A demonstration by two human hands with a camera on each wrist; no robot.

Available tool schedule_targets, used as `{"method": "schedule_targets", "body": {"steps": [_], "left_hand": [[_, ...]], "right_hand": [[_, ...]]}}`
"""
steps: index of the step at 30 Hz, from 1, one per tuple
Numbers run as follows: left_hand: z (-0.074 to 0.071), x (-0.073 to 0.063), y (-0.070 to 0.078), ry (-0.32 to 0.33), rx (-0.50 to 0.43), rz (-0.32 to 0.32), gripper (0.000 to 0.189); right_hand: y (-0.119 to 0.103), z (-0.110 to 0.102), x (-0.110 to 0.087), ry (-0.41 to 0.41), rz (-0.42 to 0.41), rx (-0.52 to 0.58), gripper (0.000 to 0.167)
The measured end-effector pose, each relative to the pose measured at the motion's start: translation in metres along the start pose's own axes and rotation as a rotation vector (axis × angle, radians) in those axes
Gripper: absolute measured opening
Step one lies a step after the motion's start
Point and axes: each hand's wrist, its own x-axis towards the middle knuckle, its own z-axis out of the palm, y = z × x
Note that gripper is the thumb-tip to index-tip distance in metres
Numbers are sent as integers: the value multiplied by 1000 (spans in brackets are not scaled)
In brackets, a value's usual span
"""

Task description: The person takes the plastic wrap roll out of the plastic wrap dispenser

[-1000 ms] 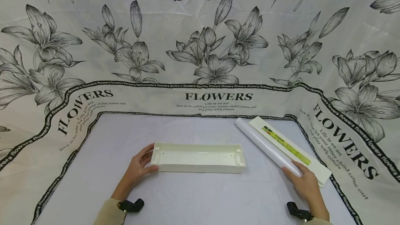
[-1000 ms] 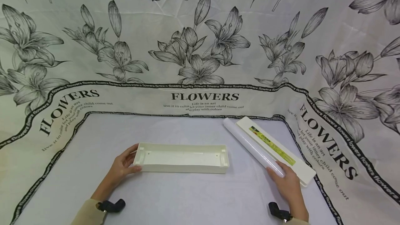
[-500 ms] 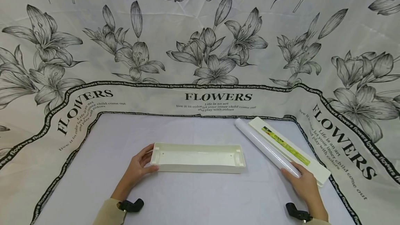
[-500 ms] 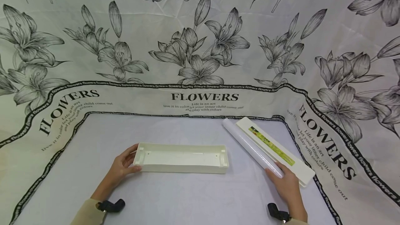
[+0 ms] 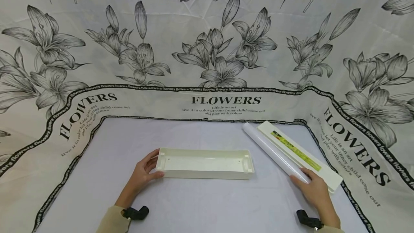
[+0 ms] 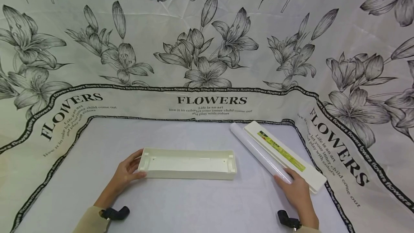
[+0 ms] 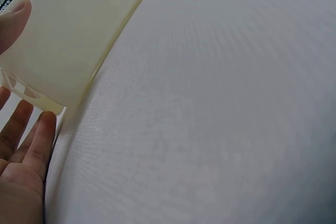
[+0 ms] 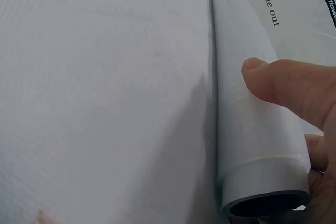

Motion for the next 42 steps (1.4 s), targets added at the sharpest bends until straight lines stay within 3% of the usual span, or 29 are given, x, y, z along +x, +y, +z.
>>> {"method": "schedule_targets", "body": {"steps": [5,11,23,30,42], "left_hand": [[0,-1,-1,4,4,-7,90],[1,-1,0,8,12,-13,91],[2,-1,0,16,12,-19,91],[1,0,0,13,20,-25,90],[0,1,-2,7,13,-20,90]], "right_hand": [[-2,-8,0,-53,-68,-76,93],[-3,-14,2,-55,-185,-142,83],[-3,-17,9,-86,-247,-192,84],[0,-18,9,-98,-260,-138,83],[5,-19,9,-146,-204,0,80]]}}
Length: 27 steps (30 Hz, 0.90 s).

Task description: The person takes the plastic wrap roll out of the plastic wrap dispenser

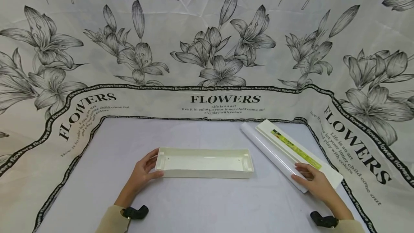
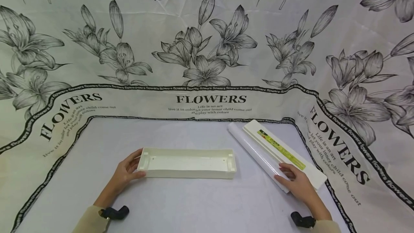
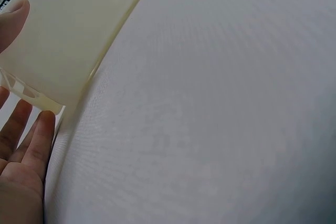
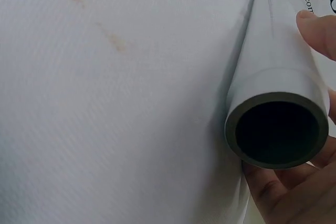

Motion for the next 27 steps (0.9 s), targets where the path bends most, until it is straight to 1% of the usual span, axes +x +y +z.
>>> {"method": "schedule_targets", "body": {"steps": [5,8,16,19,24,27], "left_hand": [[0,0,1,-2,6,-3,90],[0,1,1,-3,12,-2,89],[-5,2,1,-22,17,-14,91],[-8,1,2,-32,37,-32,93],[-15,-1,5,-50,109,-75,101],[-20,-3,7,-60,115,-88,104]], "right_hand": [[0,0,-2,-5,22,25,80],[-1,0,-2,-2,18,34,80],[-4,2,-2,-4,23,59,78],[-6,3,-1,2,8,62,76],[-10,3,2,19,-4,40,72],[-12,1,4,21,-26,34,71]]}}
